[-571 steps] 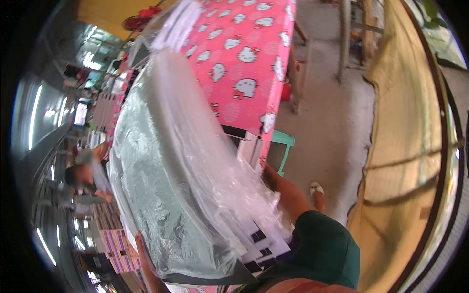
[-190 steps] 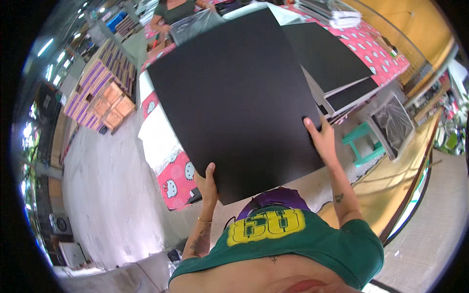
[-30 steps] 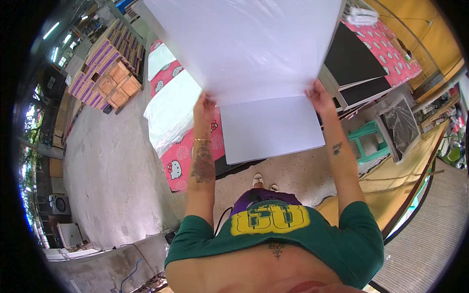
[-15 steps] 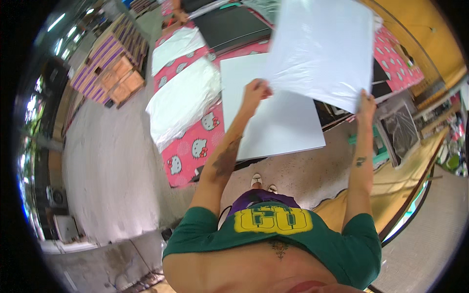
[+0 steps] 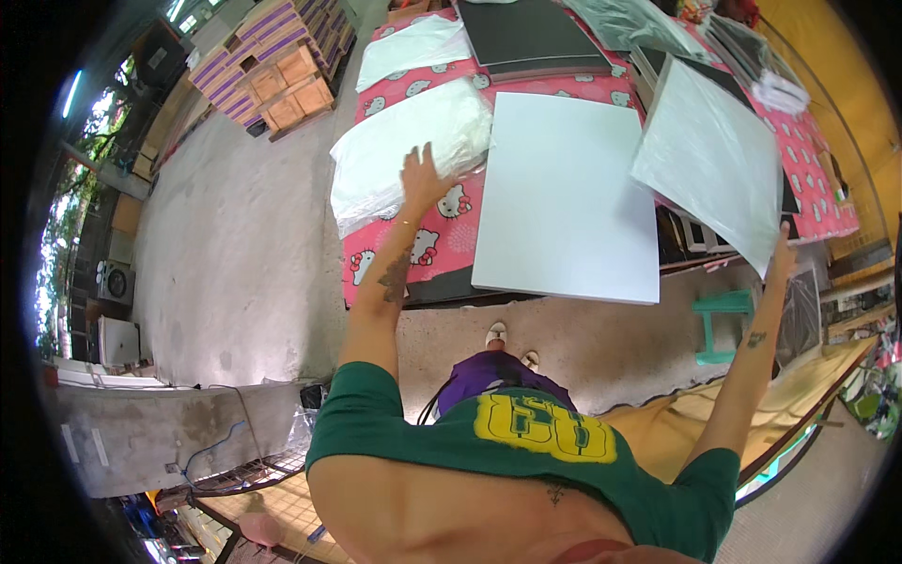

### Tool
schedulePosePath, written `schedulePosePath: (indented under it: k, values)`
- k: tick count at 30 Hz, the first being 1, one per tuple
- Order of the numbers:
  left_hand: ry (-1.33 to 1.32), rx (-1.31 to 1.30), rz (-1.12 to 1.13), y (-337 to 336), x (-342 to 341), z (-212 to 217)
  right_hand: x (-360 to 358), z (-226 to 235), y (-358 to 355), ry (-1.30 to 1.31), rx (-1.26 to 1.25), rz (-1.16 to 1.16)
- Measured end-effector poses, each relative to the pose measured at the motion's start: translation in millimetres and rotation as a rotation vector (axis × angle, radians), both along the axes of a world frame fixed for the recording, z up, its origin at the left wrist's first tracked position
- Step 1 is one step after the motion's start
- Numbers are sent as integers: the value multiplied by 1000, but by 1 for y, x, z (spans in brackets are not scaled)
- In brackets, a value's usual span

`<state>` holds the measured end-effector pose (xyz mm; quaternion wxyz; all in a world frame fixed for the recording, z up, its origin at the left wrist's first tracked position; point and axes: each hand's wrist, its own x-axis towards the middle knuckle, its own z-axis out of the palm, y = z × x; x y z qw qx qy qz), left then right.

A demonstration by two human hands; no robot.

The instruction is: The person places black rectangular boards into clear plastic sleeves by hand, picking them up from stacks on a table. They temporarily leave the table to pull a cord on a nearby pillar before returning to continue packaging more boards.

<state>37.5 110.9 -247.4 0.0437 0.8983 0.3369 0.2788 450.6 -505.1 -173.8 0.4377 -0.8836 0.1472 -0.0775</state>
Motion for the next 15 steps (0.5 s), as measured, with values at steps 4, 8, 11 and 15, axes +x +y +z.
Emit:
schedulePosePath:
  k: [4,8,11,15]
  values:
    - [311,-112,-9,42,-19,-7,-76,40,125,-803,-250,311]
    - [44,-227,-60,88,-19,-24,-205,43,302,-597,94,1036]
    - [-49,-387,62,107,-13,-8,-255,10,388,-461,135,1334]
    - [-68,-321,-82,146,-17,44,-292,-31,473,-280,-90,1590]
